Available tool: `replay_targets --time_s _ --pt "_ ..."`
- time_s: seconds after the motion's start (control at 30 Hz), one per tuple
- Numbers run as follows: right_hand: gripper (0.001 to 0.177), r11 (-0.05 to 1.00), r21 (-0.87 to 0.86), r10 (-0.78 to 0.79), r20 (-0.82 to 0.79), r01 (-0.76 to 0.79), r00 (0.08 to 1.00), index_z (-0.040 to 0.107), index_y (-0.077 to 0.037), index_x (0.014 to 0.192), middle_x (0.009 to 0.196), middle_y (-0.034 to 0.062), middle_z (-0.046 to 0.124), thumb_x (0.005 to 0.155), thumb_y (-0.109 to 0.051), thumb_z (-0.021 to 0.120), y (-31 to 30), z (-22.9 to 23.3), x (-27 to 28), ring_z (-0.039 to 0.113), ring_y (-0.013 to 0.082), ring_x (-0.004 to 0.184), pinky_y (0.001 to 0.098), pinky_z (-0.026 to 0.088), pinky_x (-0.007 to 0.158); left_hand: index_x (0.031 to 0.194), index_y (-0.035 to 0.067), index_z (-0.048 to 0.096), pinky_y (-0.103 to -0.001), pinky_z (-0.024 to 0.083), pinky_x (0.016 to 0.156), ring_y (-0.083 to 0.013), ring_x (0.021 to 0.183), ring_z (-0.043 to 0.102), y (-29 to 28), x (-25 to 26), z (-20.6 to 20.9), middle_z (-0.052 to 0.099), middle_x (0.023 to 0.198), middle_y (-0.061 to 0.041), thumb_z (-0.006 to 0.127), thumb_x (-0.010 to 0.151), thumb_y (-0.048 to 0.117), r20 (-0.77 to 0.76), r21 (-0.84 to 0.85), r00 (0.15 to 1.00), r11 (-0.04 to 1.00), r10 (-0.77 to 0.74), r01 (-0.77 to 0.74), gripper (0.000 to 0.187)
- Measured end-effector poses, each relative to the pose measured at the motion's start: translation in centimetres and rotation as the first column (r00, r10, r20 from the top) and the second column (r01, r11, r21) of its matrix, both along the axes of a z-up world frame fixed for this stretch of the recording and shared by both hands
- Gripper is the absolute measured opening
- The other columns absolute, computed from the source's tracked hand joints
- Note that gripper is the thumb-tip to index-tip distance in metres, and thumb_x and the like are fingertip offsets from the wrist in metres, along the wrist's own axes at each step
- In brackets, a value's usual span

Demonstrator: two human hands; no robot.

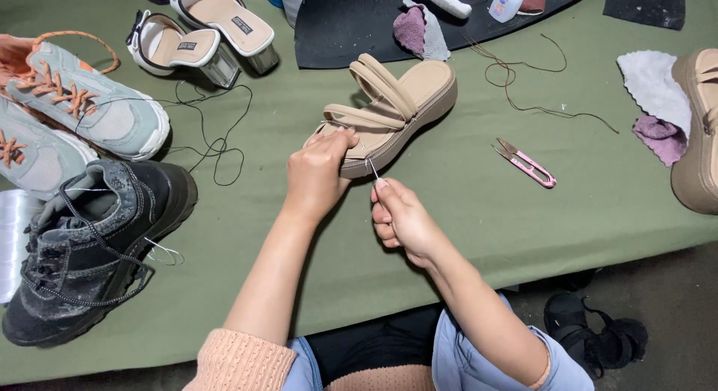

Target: The person is sewing a beige sandal using a needle and thread. They are working on the straps of the sandal, pulling the thread through the material to secure it.

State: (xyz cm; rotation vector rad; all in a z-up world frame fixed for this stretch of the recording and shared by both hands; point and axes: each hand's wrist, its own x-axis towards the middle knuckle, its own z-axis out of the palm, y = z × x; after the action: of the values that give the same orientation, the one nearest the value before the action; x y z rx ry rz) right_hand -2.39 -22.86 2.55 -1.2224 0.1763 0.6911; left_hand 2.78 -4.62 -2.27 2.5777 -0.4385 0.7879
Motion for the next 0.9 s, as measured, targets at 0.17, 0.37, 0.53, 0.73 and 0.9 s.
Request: replay_targets --time_s 0.17,0.37,0.53,0.73,0.9 --pt "0.028 0.748 -0.663 0.265 0.354 0.041 0.897 0.052 -0.008 0.110 0.077 0.0152 0.061 0.110 -0.033 0.039 -0.4 -2.3 -0.3 0.064 0.0306 0.066 0.0430 0.050 0.057 0.103 0.019 0.070 -0.039 0.052 0.104 -0.0184 0.110 0.074 -0.3 -0.1 -0.2 0.079 0.110 0.002 0.084 0.067 0.007 -0.033 0.026 0.999 0.999 0.036 -0.035 0.041" --pt "0.034 0.593 -0.783 0.375 0.475 0.188 0.796 0.052 -0.008 0.114 0.081 0.0273 0.067 0.109 -0.039 0.041 -0.9 -3.7 -0.8 0.070 0.0485 0.080 0.0567 0.056 0.071 0.104 0.021 0.071 -0.037 0.052 0.103 -0.0172 0.110 0.074 -0.4 -0.1 -0.5 0.079 0.111 0.004 0.077 0.067 -0.002 -0.026 0.038 0.999 0.998 0.046 -0.045 0.043" --pt "0.027 0.985 -0.152 -0.050 0.181 0.079 0.982 0.049 -0.012 0.101 0.062 -0.0038 0.030 0.113 -0.030 0.033 0.0 -4.2 -0.9 0.035 0.0085 0.035 0.0230 0.033 0.027 0.103 0.020 0.071 -0.039 0.051 0.104 -0.0183 0.110 0.073 -0.5 0.0 0.0 0.079 0.110 0.004 0.074 0.067 -0.006 -0.052 0.014 0.998 1.000 0.026 -0.025 0.044" --pt "0.034 0.408 -0.858 0.478 0.492 0.312 0.727 0.052 -0.007 0.109 0.076 0.0281 0.068 0.110 -0.040 0.043 -0.9 -4.1 -1.7 0.072 0.0465 0.072 0.0593 0.057 0.067 0.103 0.022 0.071 -0.036 0.051 0.104 -0.0145 0.109 0.073 -0.9 -0.3 -0.2 0.079 0.109 0.006 0.071 0.070 -0.008 -0.019 0.069 0.998 0.996 0.053 -0.052 0.044" --pt "0.027 0.989 -0.135 -0.032 0.171 0.055 0.985 0.047 -0.013 0.101 0.063 -0.0045 0.029 0.114 -0.031 0.032 -0.5 -4.8 -1.4 0.032 0.0071 0.036 0.0220 0.031 0.026 0.104 0.021 0.071 -0.037 0.052 0.103 -0.0162 0.109 0.074 -1.1 -0.3 0.7 0.079 0.107 0.005 0.070 0.071 -0.009 -0.009 0.071 0.999 0.997 0.032 -0.031 0.045"
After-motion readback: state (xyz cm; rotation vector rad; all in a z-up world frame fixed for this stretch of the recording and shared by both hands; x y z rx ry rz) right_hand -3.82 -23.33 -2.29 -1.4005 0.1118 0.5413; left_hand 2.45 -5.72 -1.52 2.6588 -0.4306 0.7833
